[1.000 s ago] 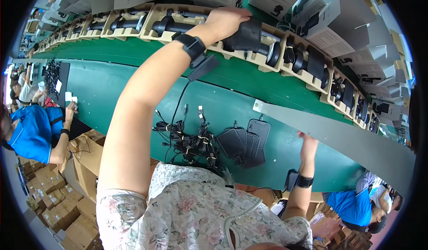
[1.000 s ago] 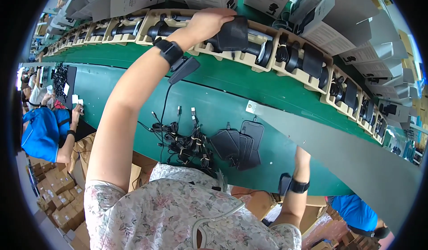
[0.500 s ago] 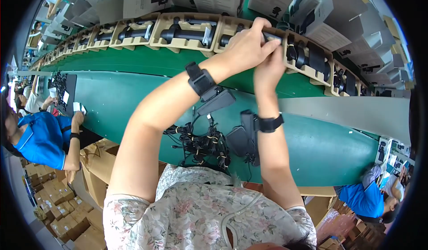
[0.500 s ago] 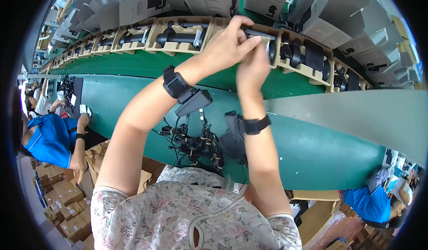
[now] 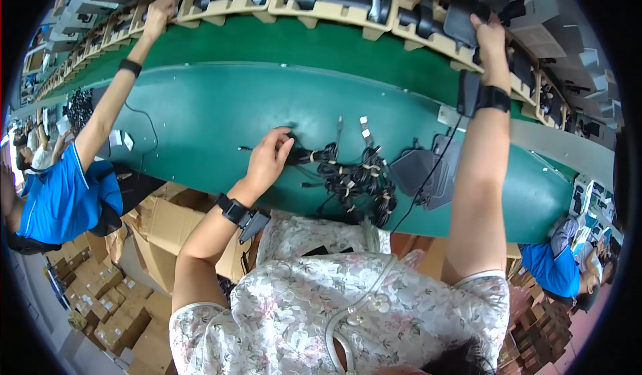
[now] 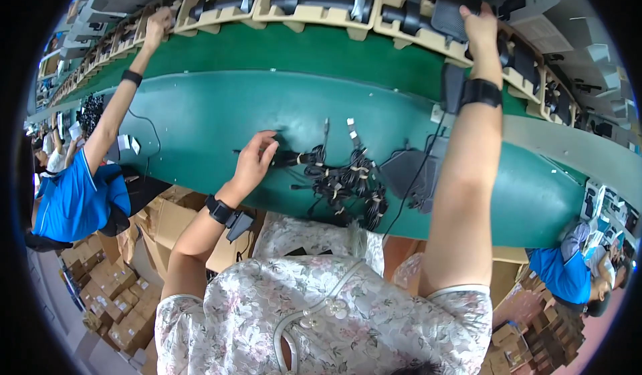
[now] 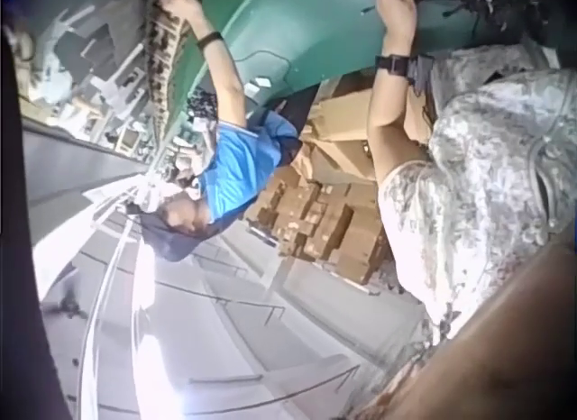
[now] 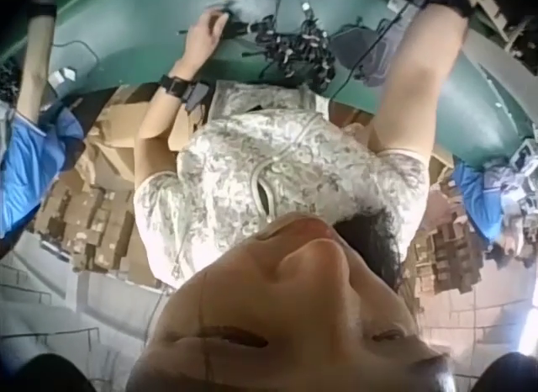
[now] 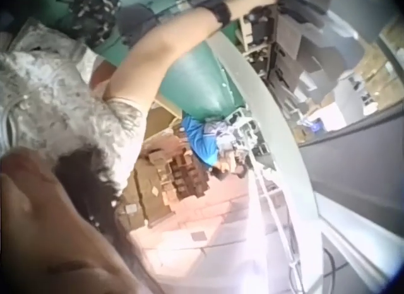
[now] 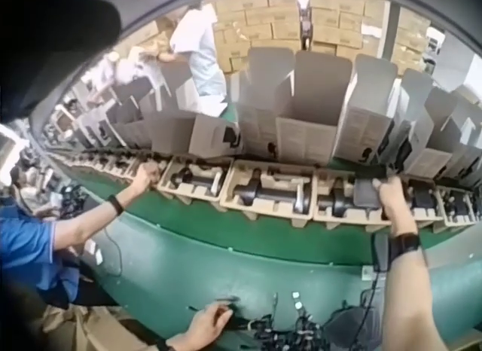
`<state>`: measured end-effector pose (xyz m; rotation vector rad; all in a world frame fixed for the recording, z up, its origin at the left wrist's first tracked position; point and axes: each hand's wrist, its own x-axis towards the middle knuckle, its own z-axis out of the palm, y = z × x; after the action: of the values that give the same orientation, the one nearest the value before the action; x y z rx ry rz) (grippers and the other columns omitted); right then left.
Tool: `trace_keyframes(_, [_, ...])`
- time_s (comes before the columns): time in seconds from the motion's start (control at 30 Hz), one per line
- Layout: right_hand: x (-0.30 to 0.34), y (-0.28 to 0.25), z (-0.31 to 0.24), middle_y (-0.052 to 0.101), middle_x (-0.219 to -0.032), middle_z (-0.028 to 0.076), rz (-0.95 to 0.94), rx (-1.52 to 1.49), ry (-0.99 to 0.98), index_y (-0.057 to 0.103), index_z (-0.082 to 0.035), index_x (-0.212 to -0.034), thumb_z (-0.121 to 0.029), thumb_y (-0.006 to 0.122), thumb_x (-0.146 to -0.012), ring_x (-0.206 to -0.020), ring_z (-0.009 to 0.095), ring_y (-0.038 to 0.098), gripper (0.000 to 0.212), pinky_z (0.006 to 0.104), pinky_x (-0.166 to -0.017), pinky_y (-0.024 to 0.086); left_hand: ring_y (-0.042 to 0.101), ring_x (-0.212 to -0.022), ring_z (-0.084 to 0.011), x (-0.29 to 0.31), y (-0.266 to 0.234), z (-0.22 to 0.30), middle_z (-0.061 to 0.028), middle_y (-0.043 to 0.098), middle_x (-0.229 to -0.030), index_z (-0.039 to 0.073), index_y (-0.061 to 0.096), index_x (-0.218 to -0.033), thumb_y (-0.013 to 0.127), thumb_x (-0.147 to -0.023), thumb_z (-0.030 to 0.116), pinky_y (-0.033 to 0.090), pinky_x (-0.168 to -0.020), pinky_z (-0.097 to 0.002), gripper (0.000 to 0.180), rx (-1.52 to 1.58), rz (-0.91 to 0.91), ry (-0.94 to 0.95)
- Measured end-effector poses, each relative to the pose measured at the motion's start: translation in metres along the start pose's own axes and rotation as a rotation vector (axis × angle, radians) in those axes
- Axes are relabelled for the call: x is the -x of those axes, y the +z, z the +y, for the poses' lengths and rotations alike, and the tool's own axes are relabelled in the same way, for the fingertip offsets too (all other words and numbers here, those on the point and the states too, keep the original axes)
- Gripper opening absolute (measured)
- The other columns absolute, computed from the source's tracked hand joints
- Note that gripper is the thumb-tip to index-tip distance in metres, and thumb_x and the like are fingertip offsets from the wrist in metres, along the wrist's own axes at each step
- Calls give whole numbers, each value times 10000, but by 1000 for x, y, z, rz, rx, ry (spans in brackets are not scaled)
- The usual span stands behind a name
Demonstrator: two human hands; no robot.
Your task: The person picks up a cable and a square pad from the table, fits them together, and places the assembly into a cardboard tray. They also retrieve more square pads from a box to continue assembling them with cables before placing them into the trays.
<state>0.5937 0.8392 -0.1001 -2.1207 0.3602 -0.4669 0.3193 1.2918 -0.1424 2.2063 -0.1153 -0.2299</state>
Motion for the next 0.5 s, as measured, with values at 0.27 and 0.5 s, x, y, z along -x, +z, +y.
trace_keyframes(0.27, [19, 6, 4, 542, -1120, 231, 106, 1000, -228, 533, -112, -1163, -462, 580, -796, -1075, 349, 495, 509, 375, -870, 409, 537, -881, -263, 10, 24, 23, -114, 575, -919, 24, 557, -966, 647, -755, 171, 435, -756, -370, 273, -160, 23, 396])
trace_keyframes(0.5, [206, 11, -71, 616, -767, 94, -91, 504, -563, 629, -94, -835, -292, 595, -816, -666, 277, 587, 202, 367, -620, 470, 480, -1004, -278, 0, 37, 23, -103, 560, -973, 29, 566, -983, 657, -727, 261, 403, -809, -387, 357, -621, -235, 131])
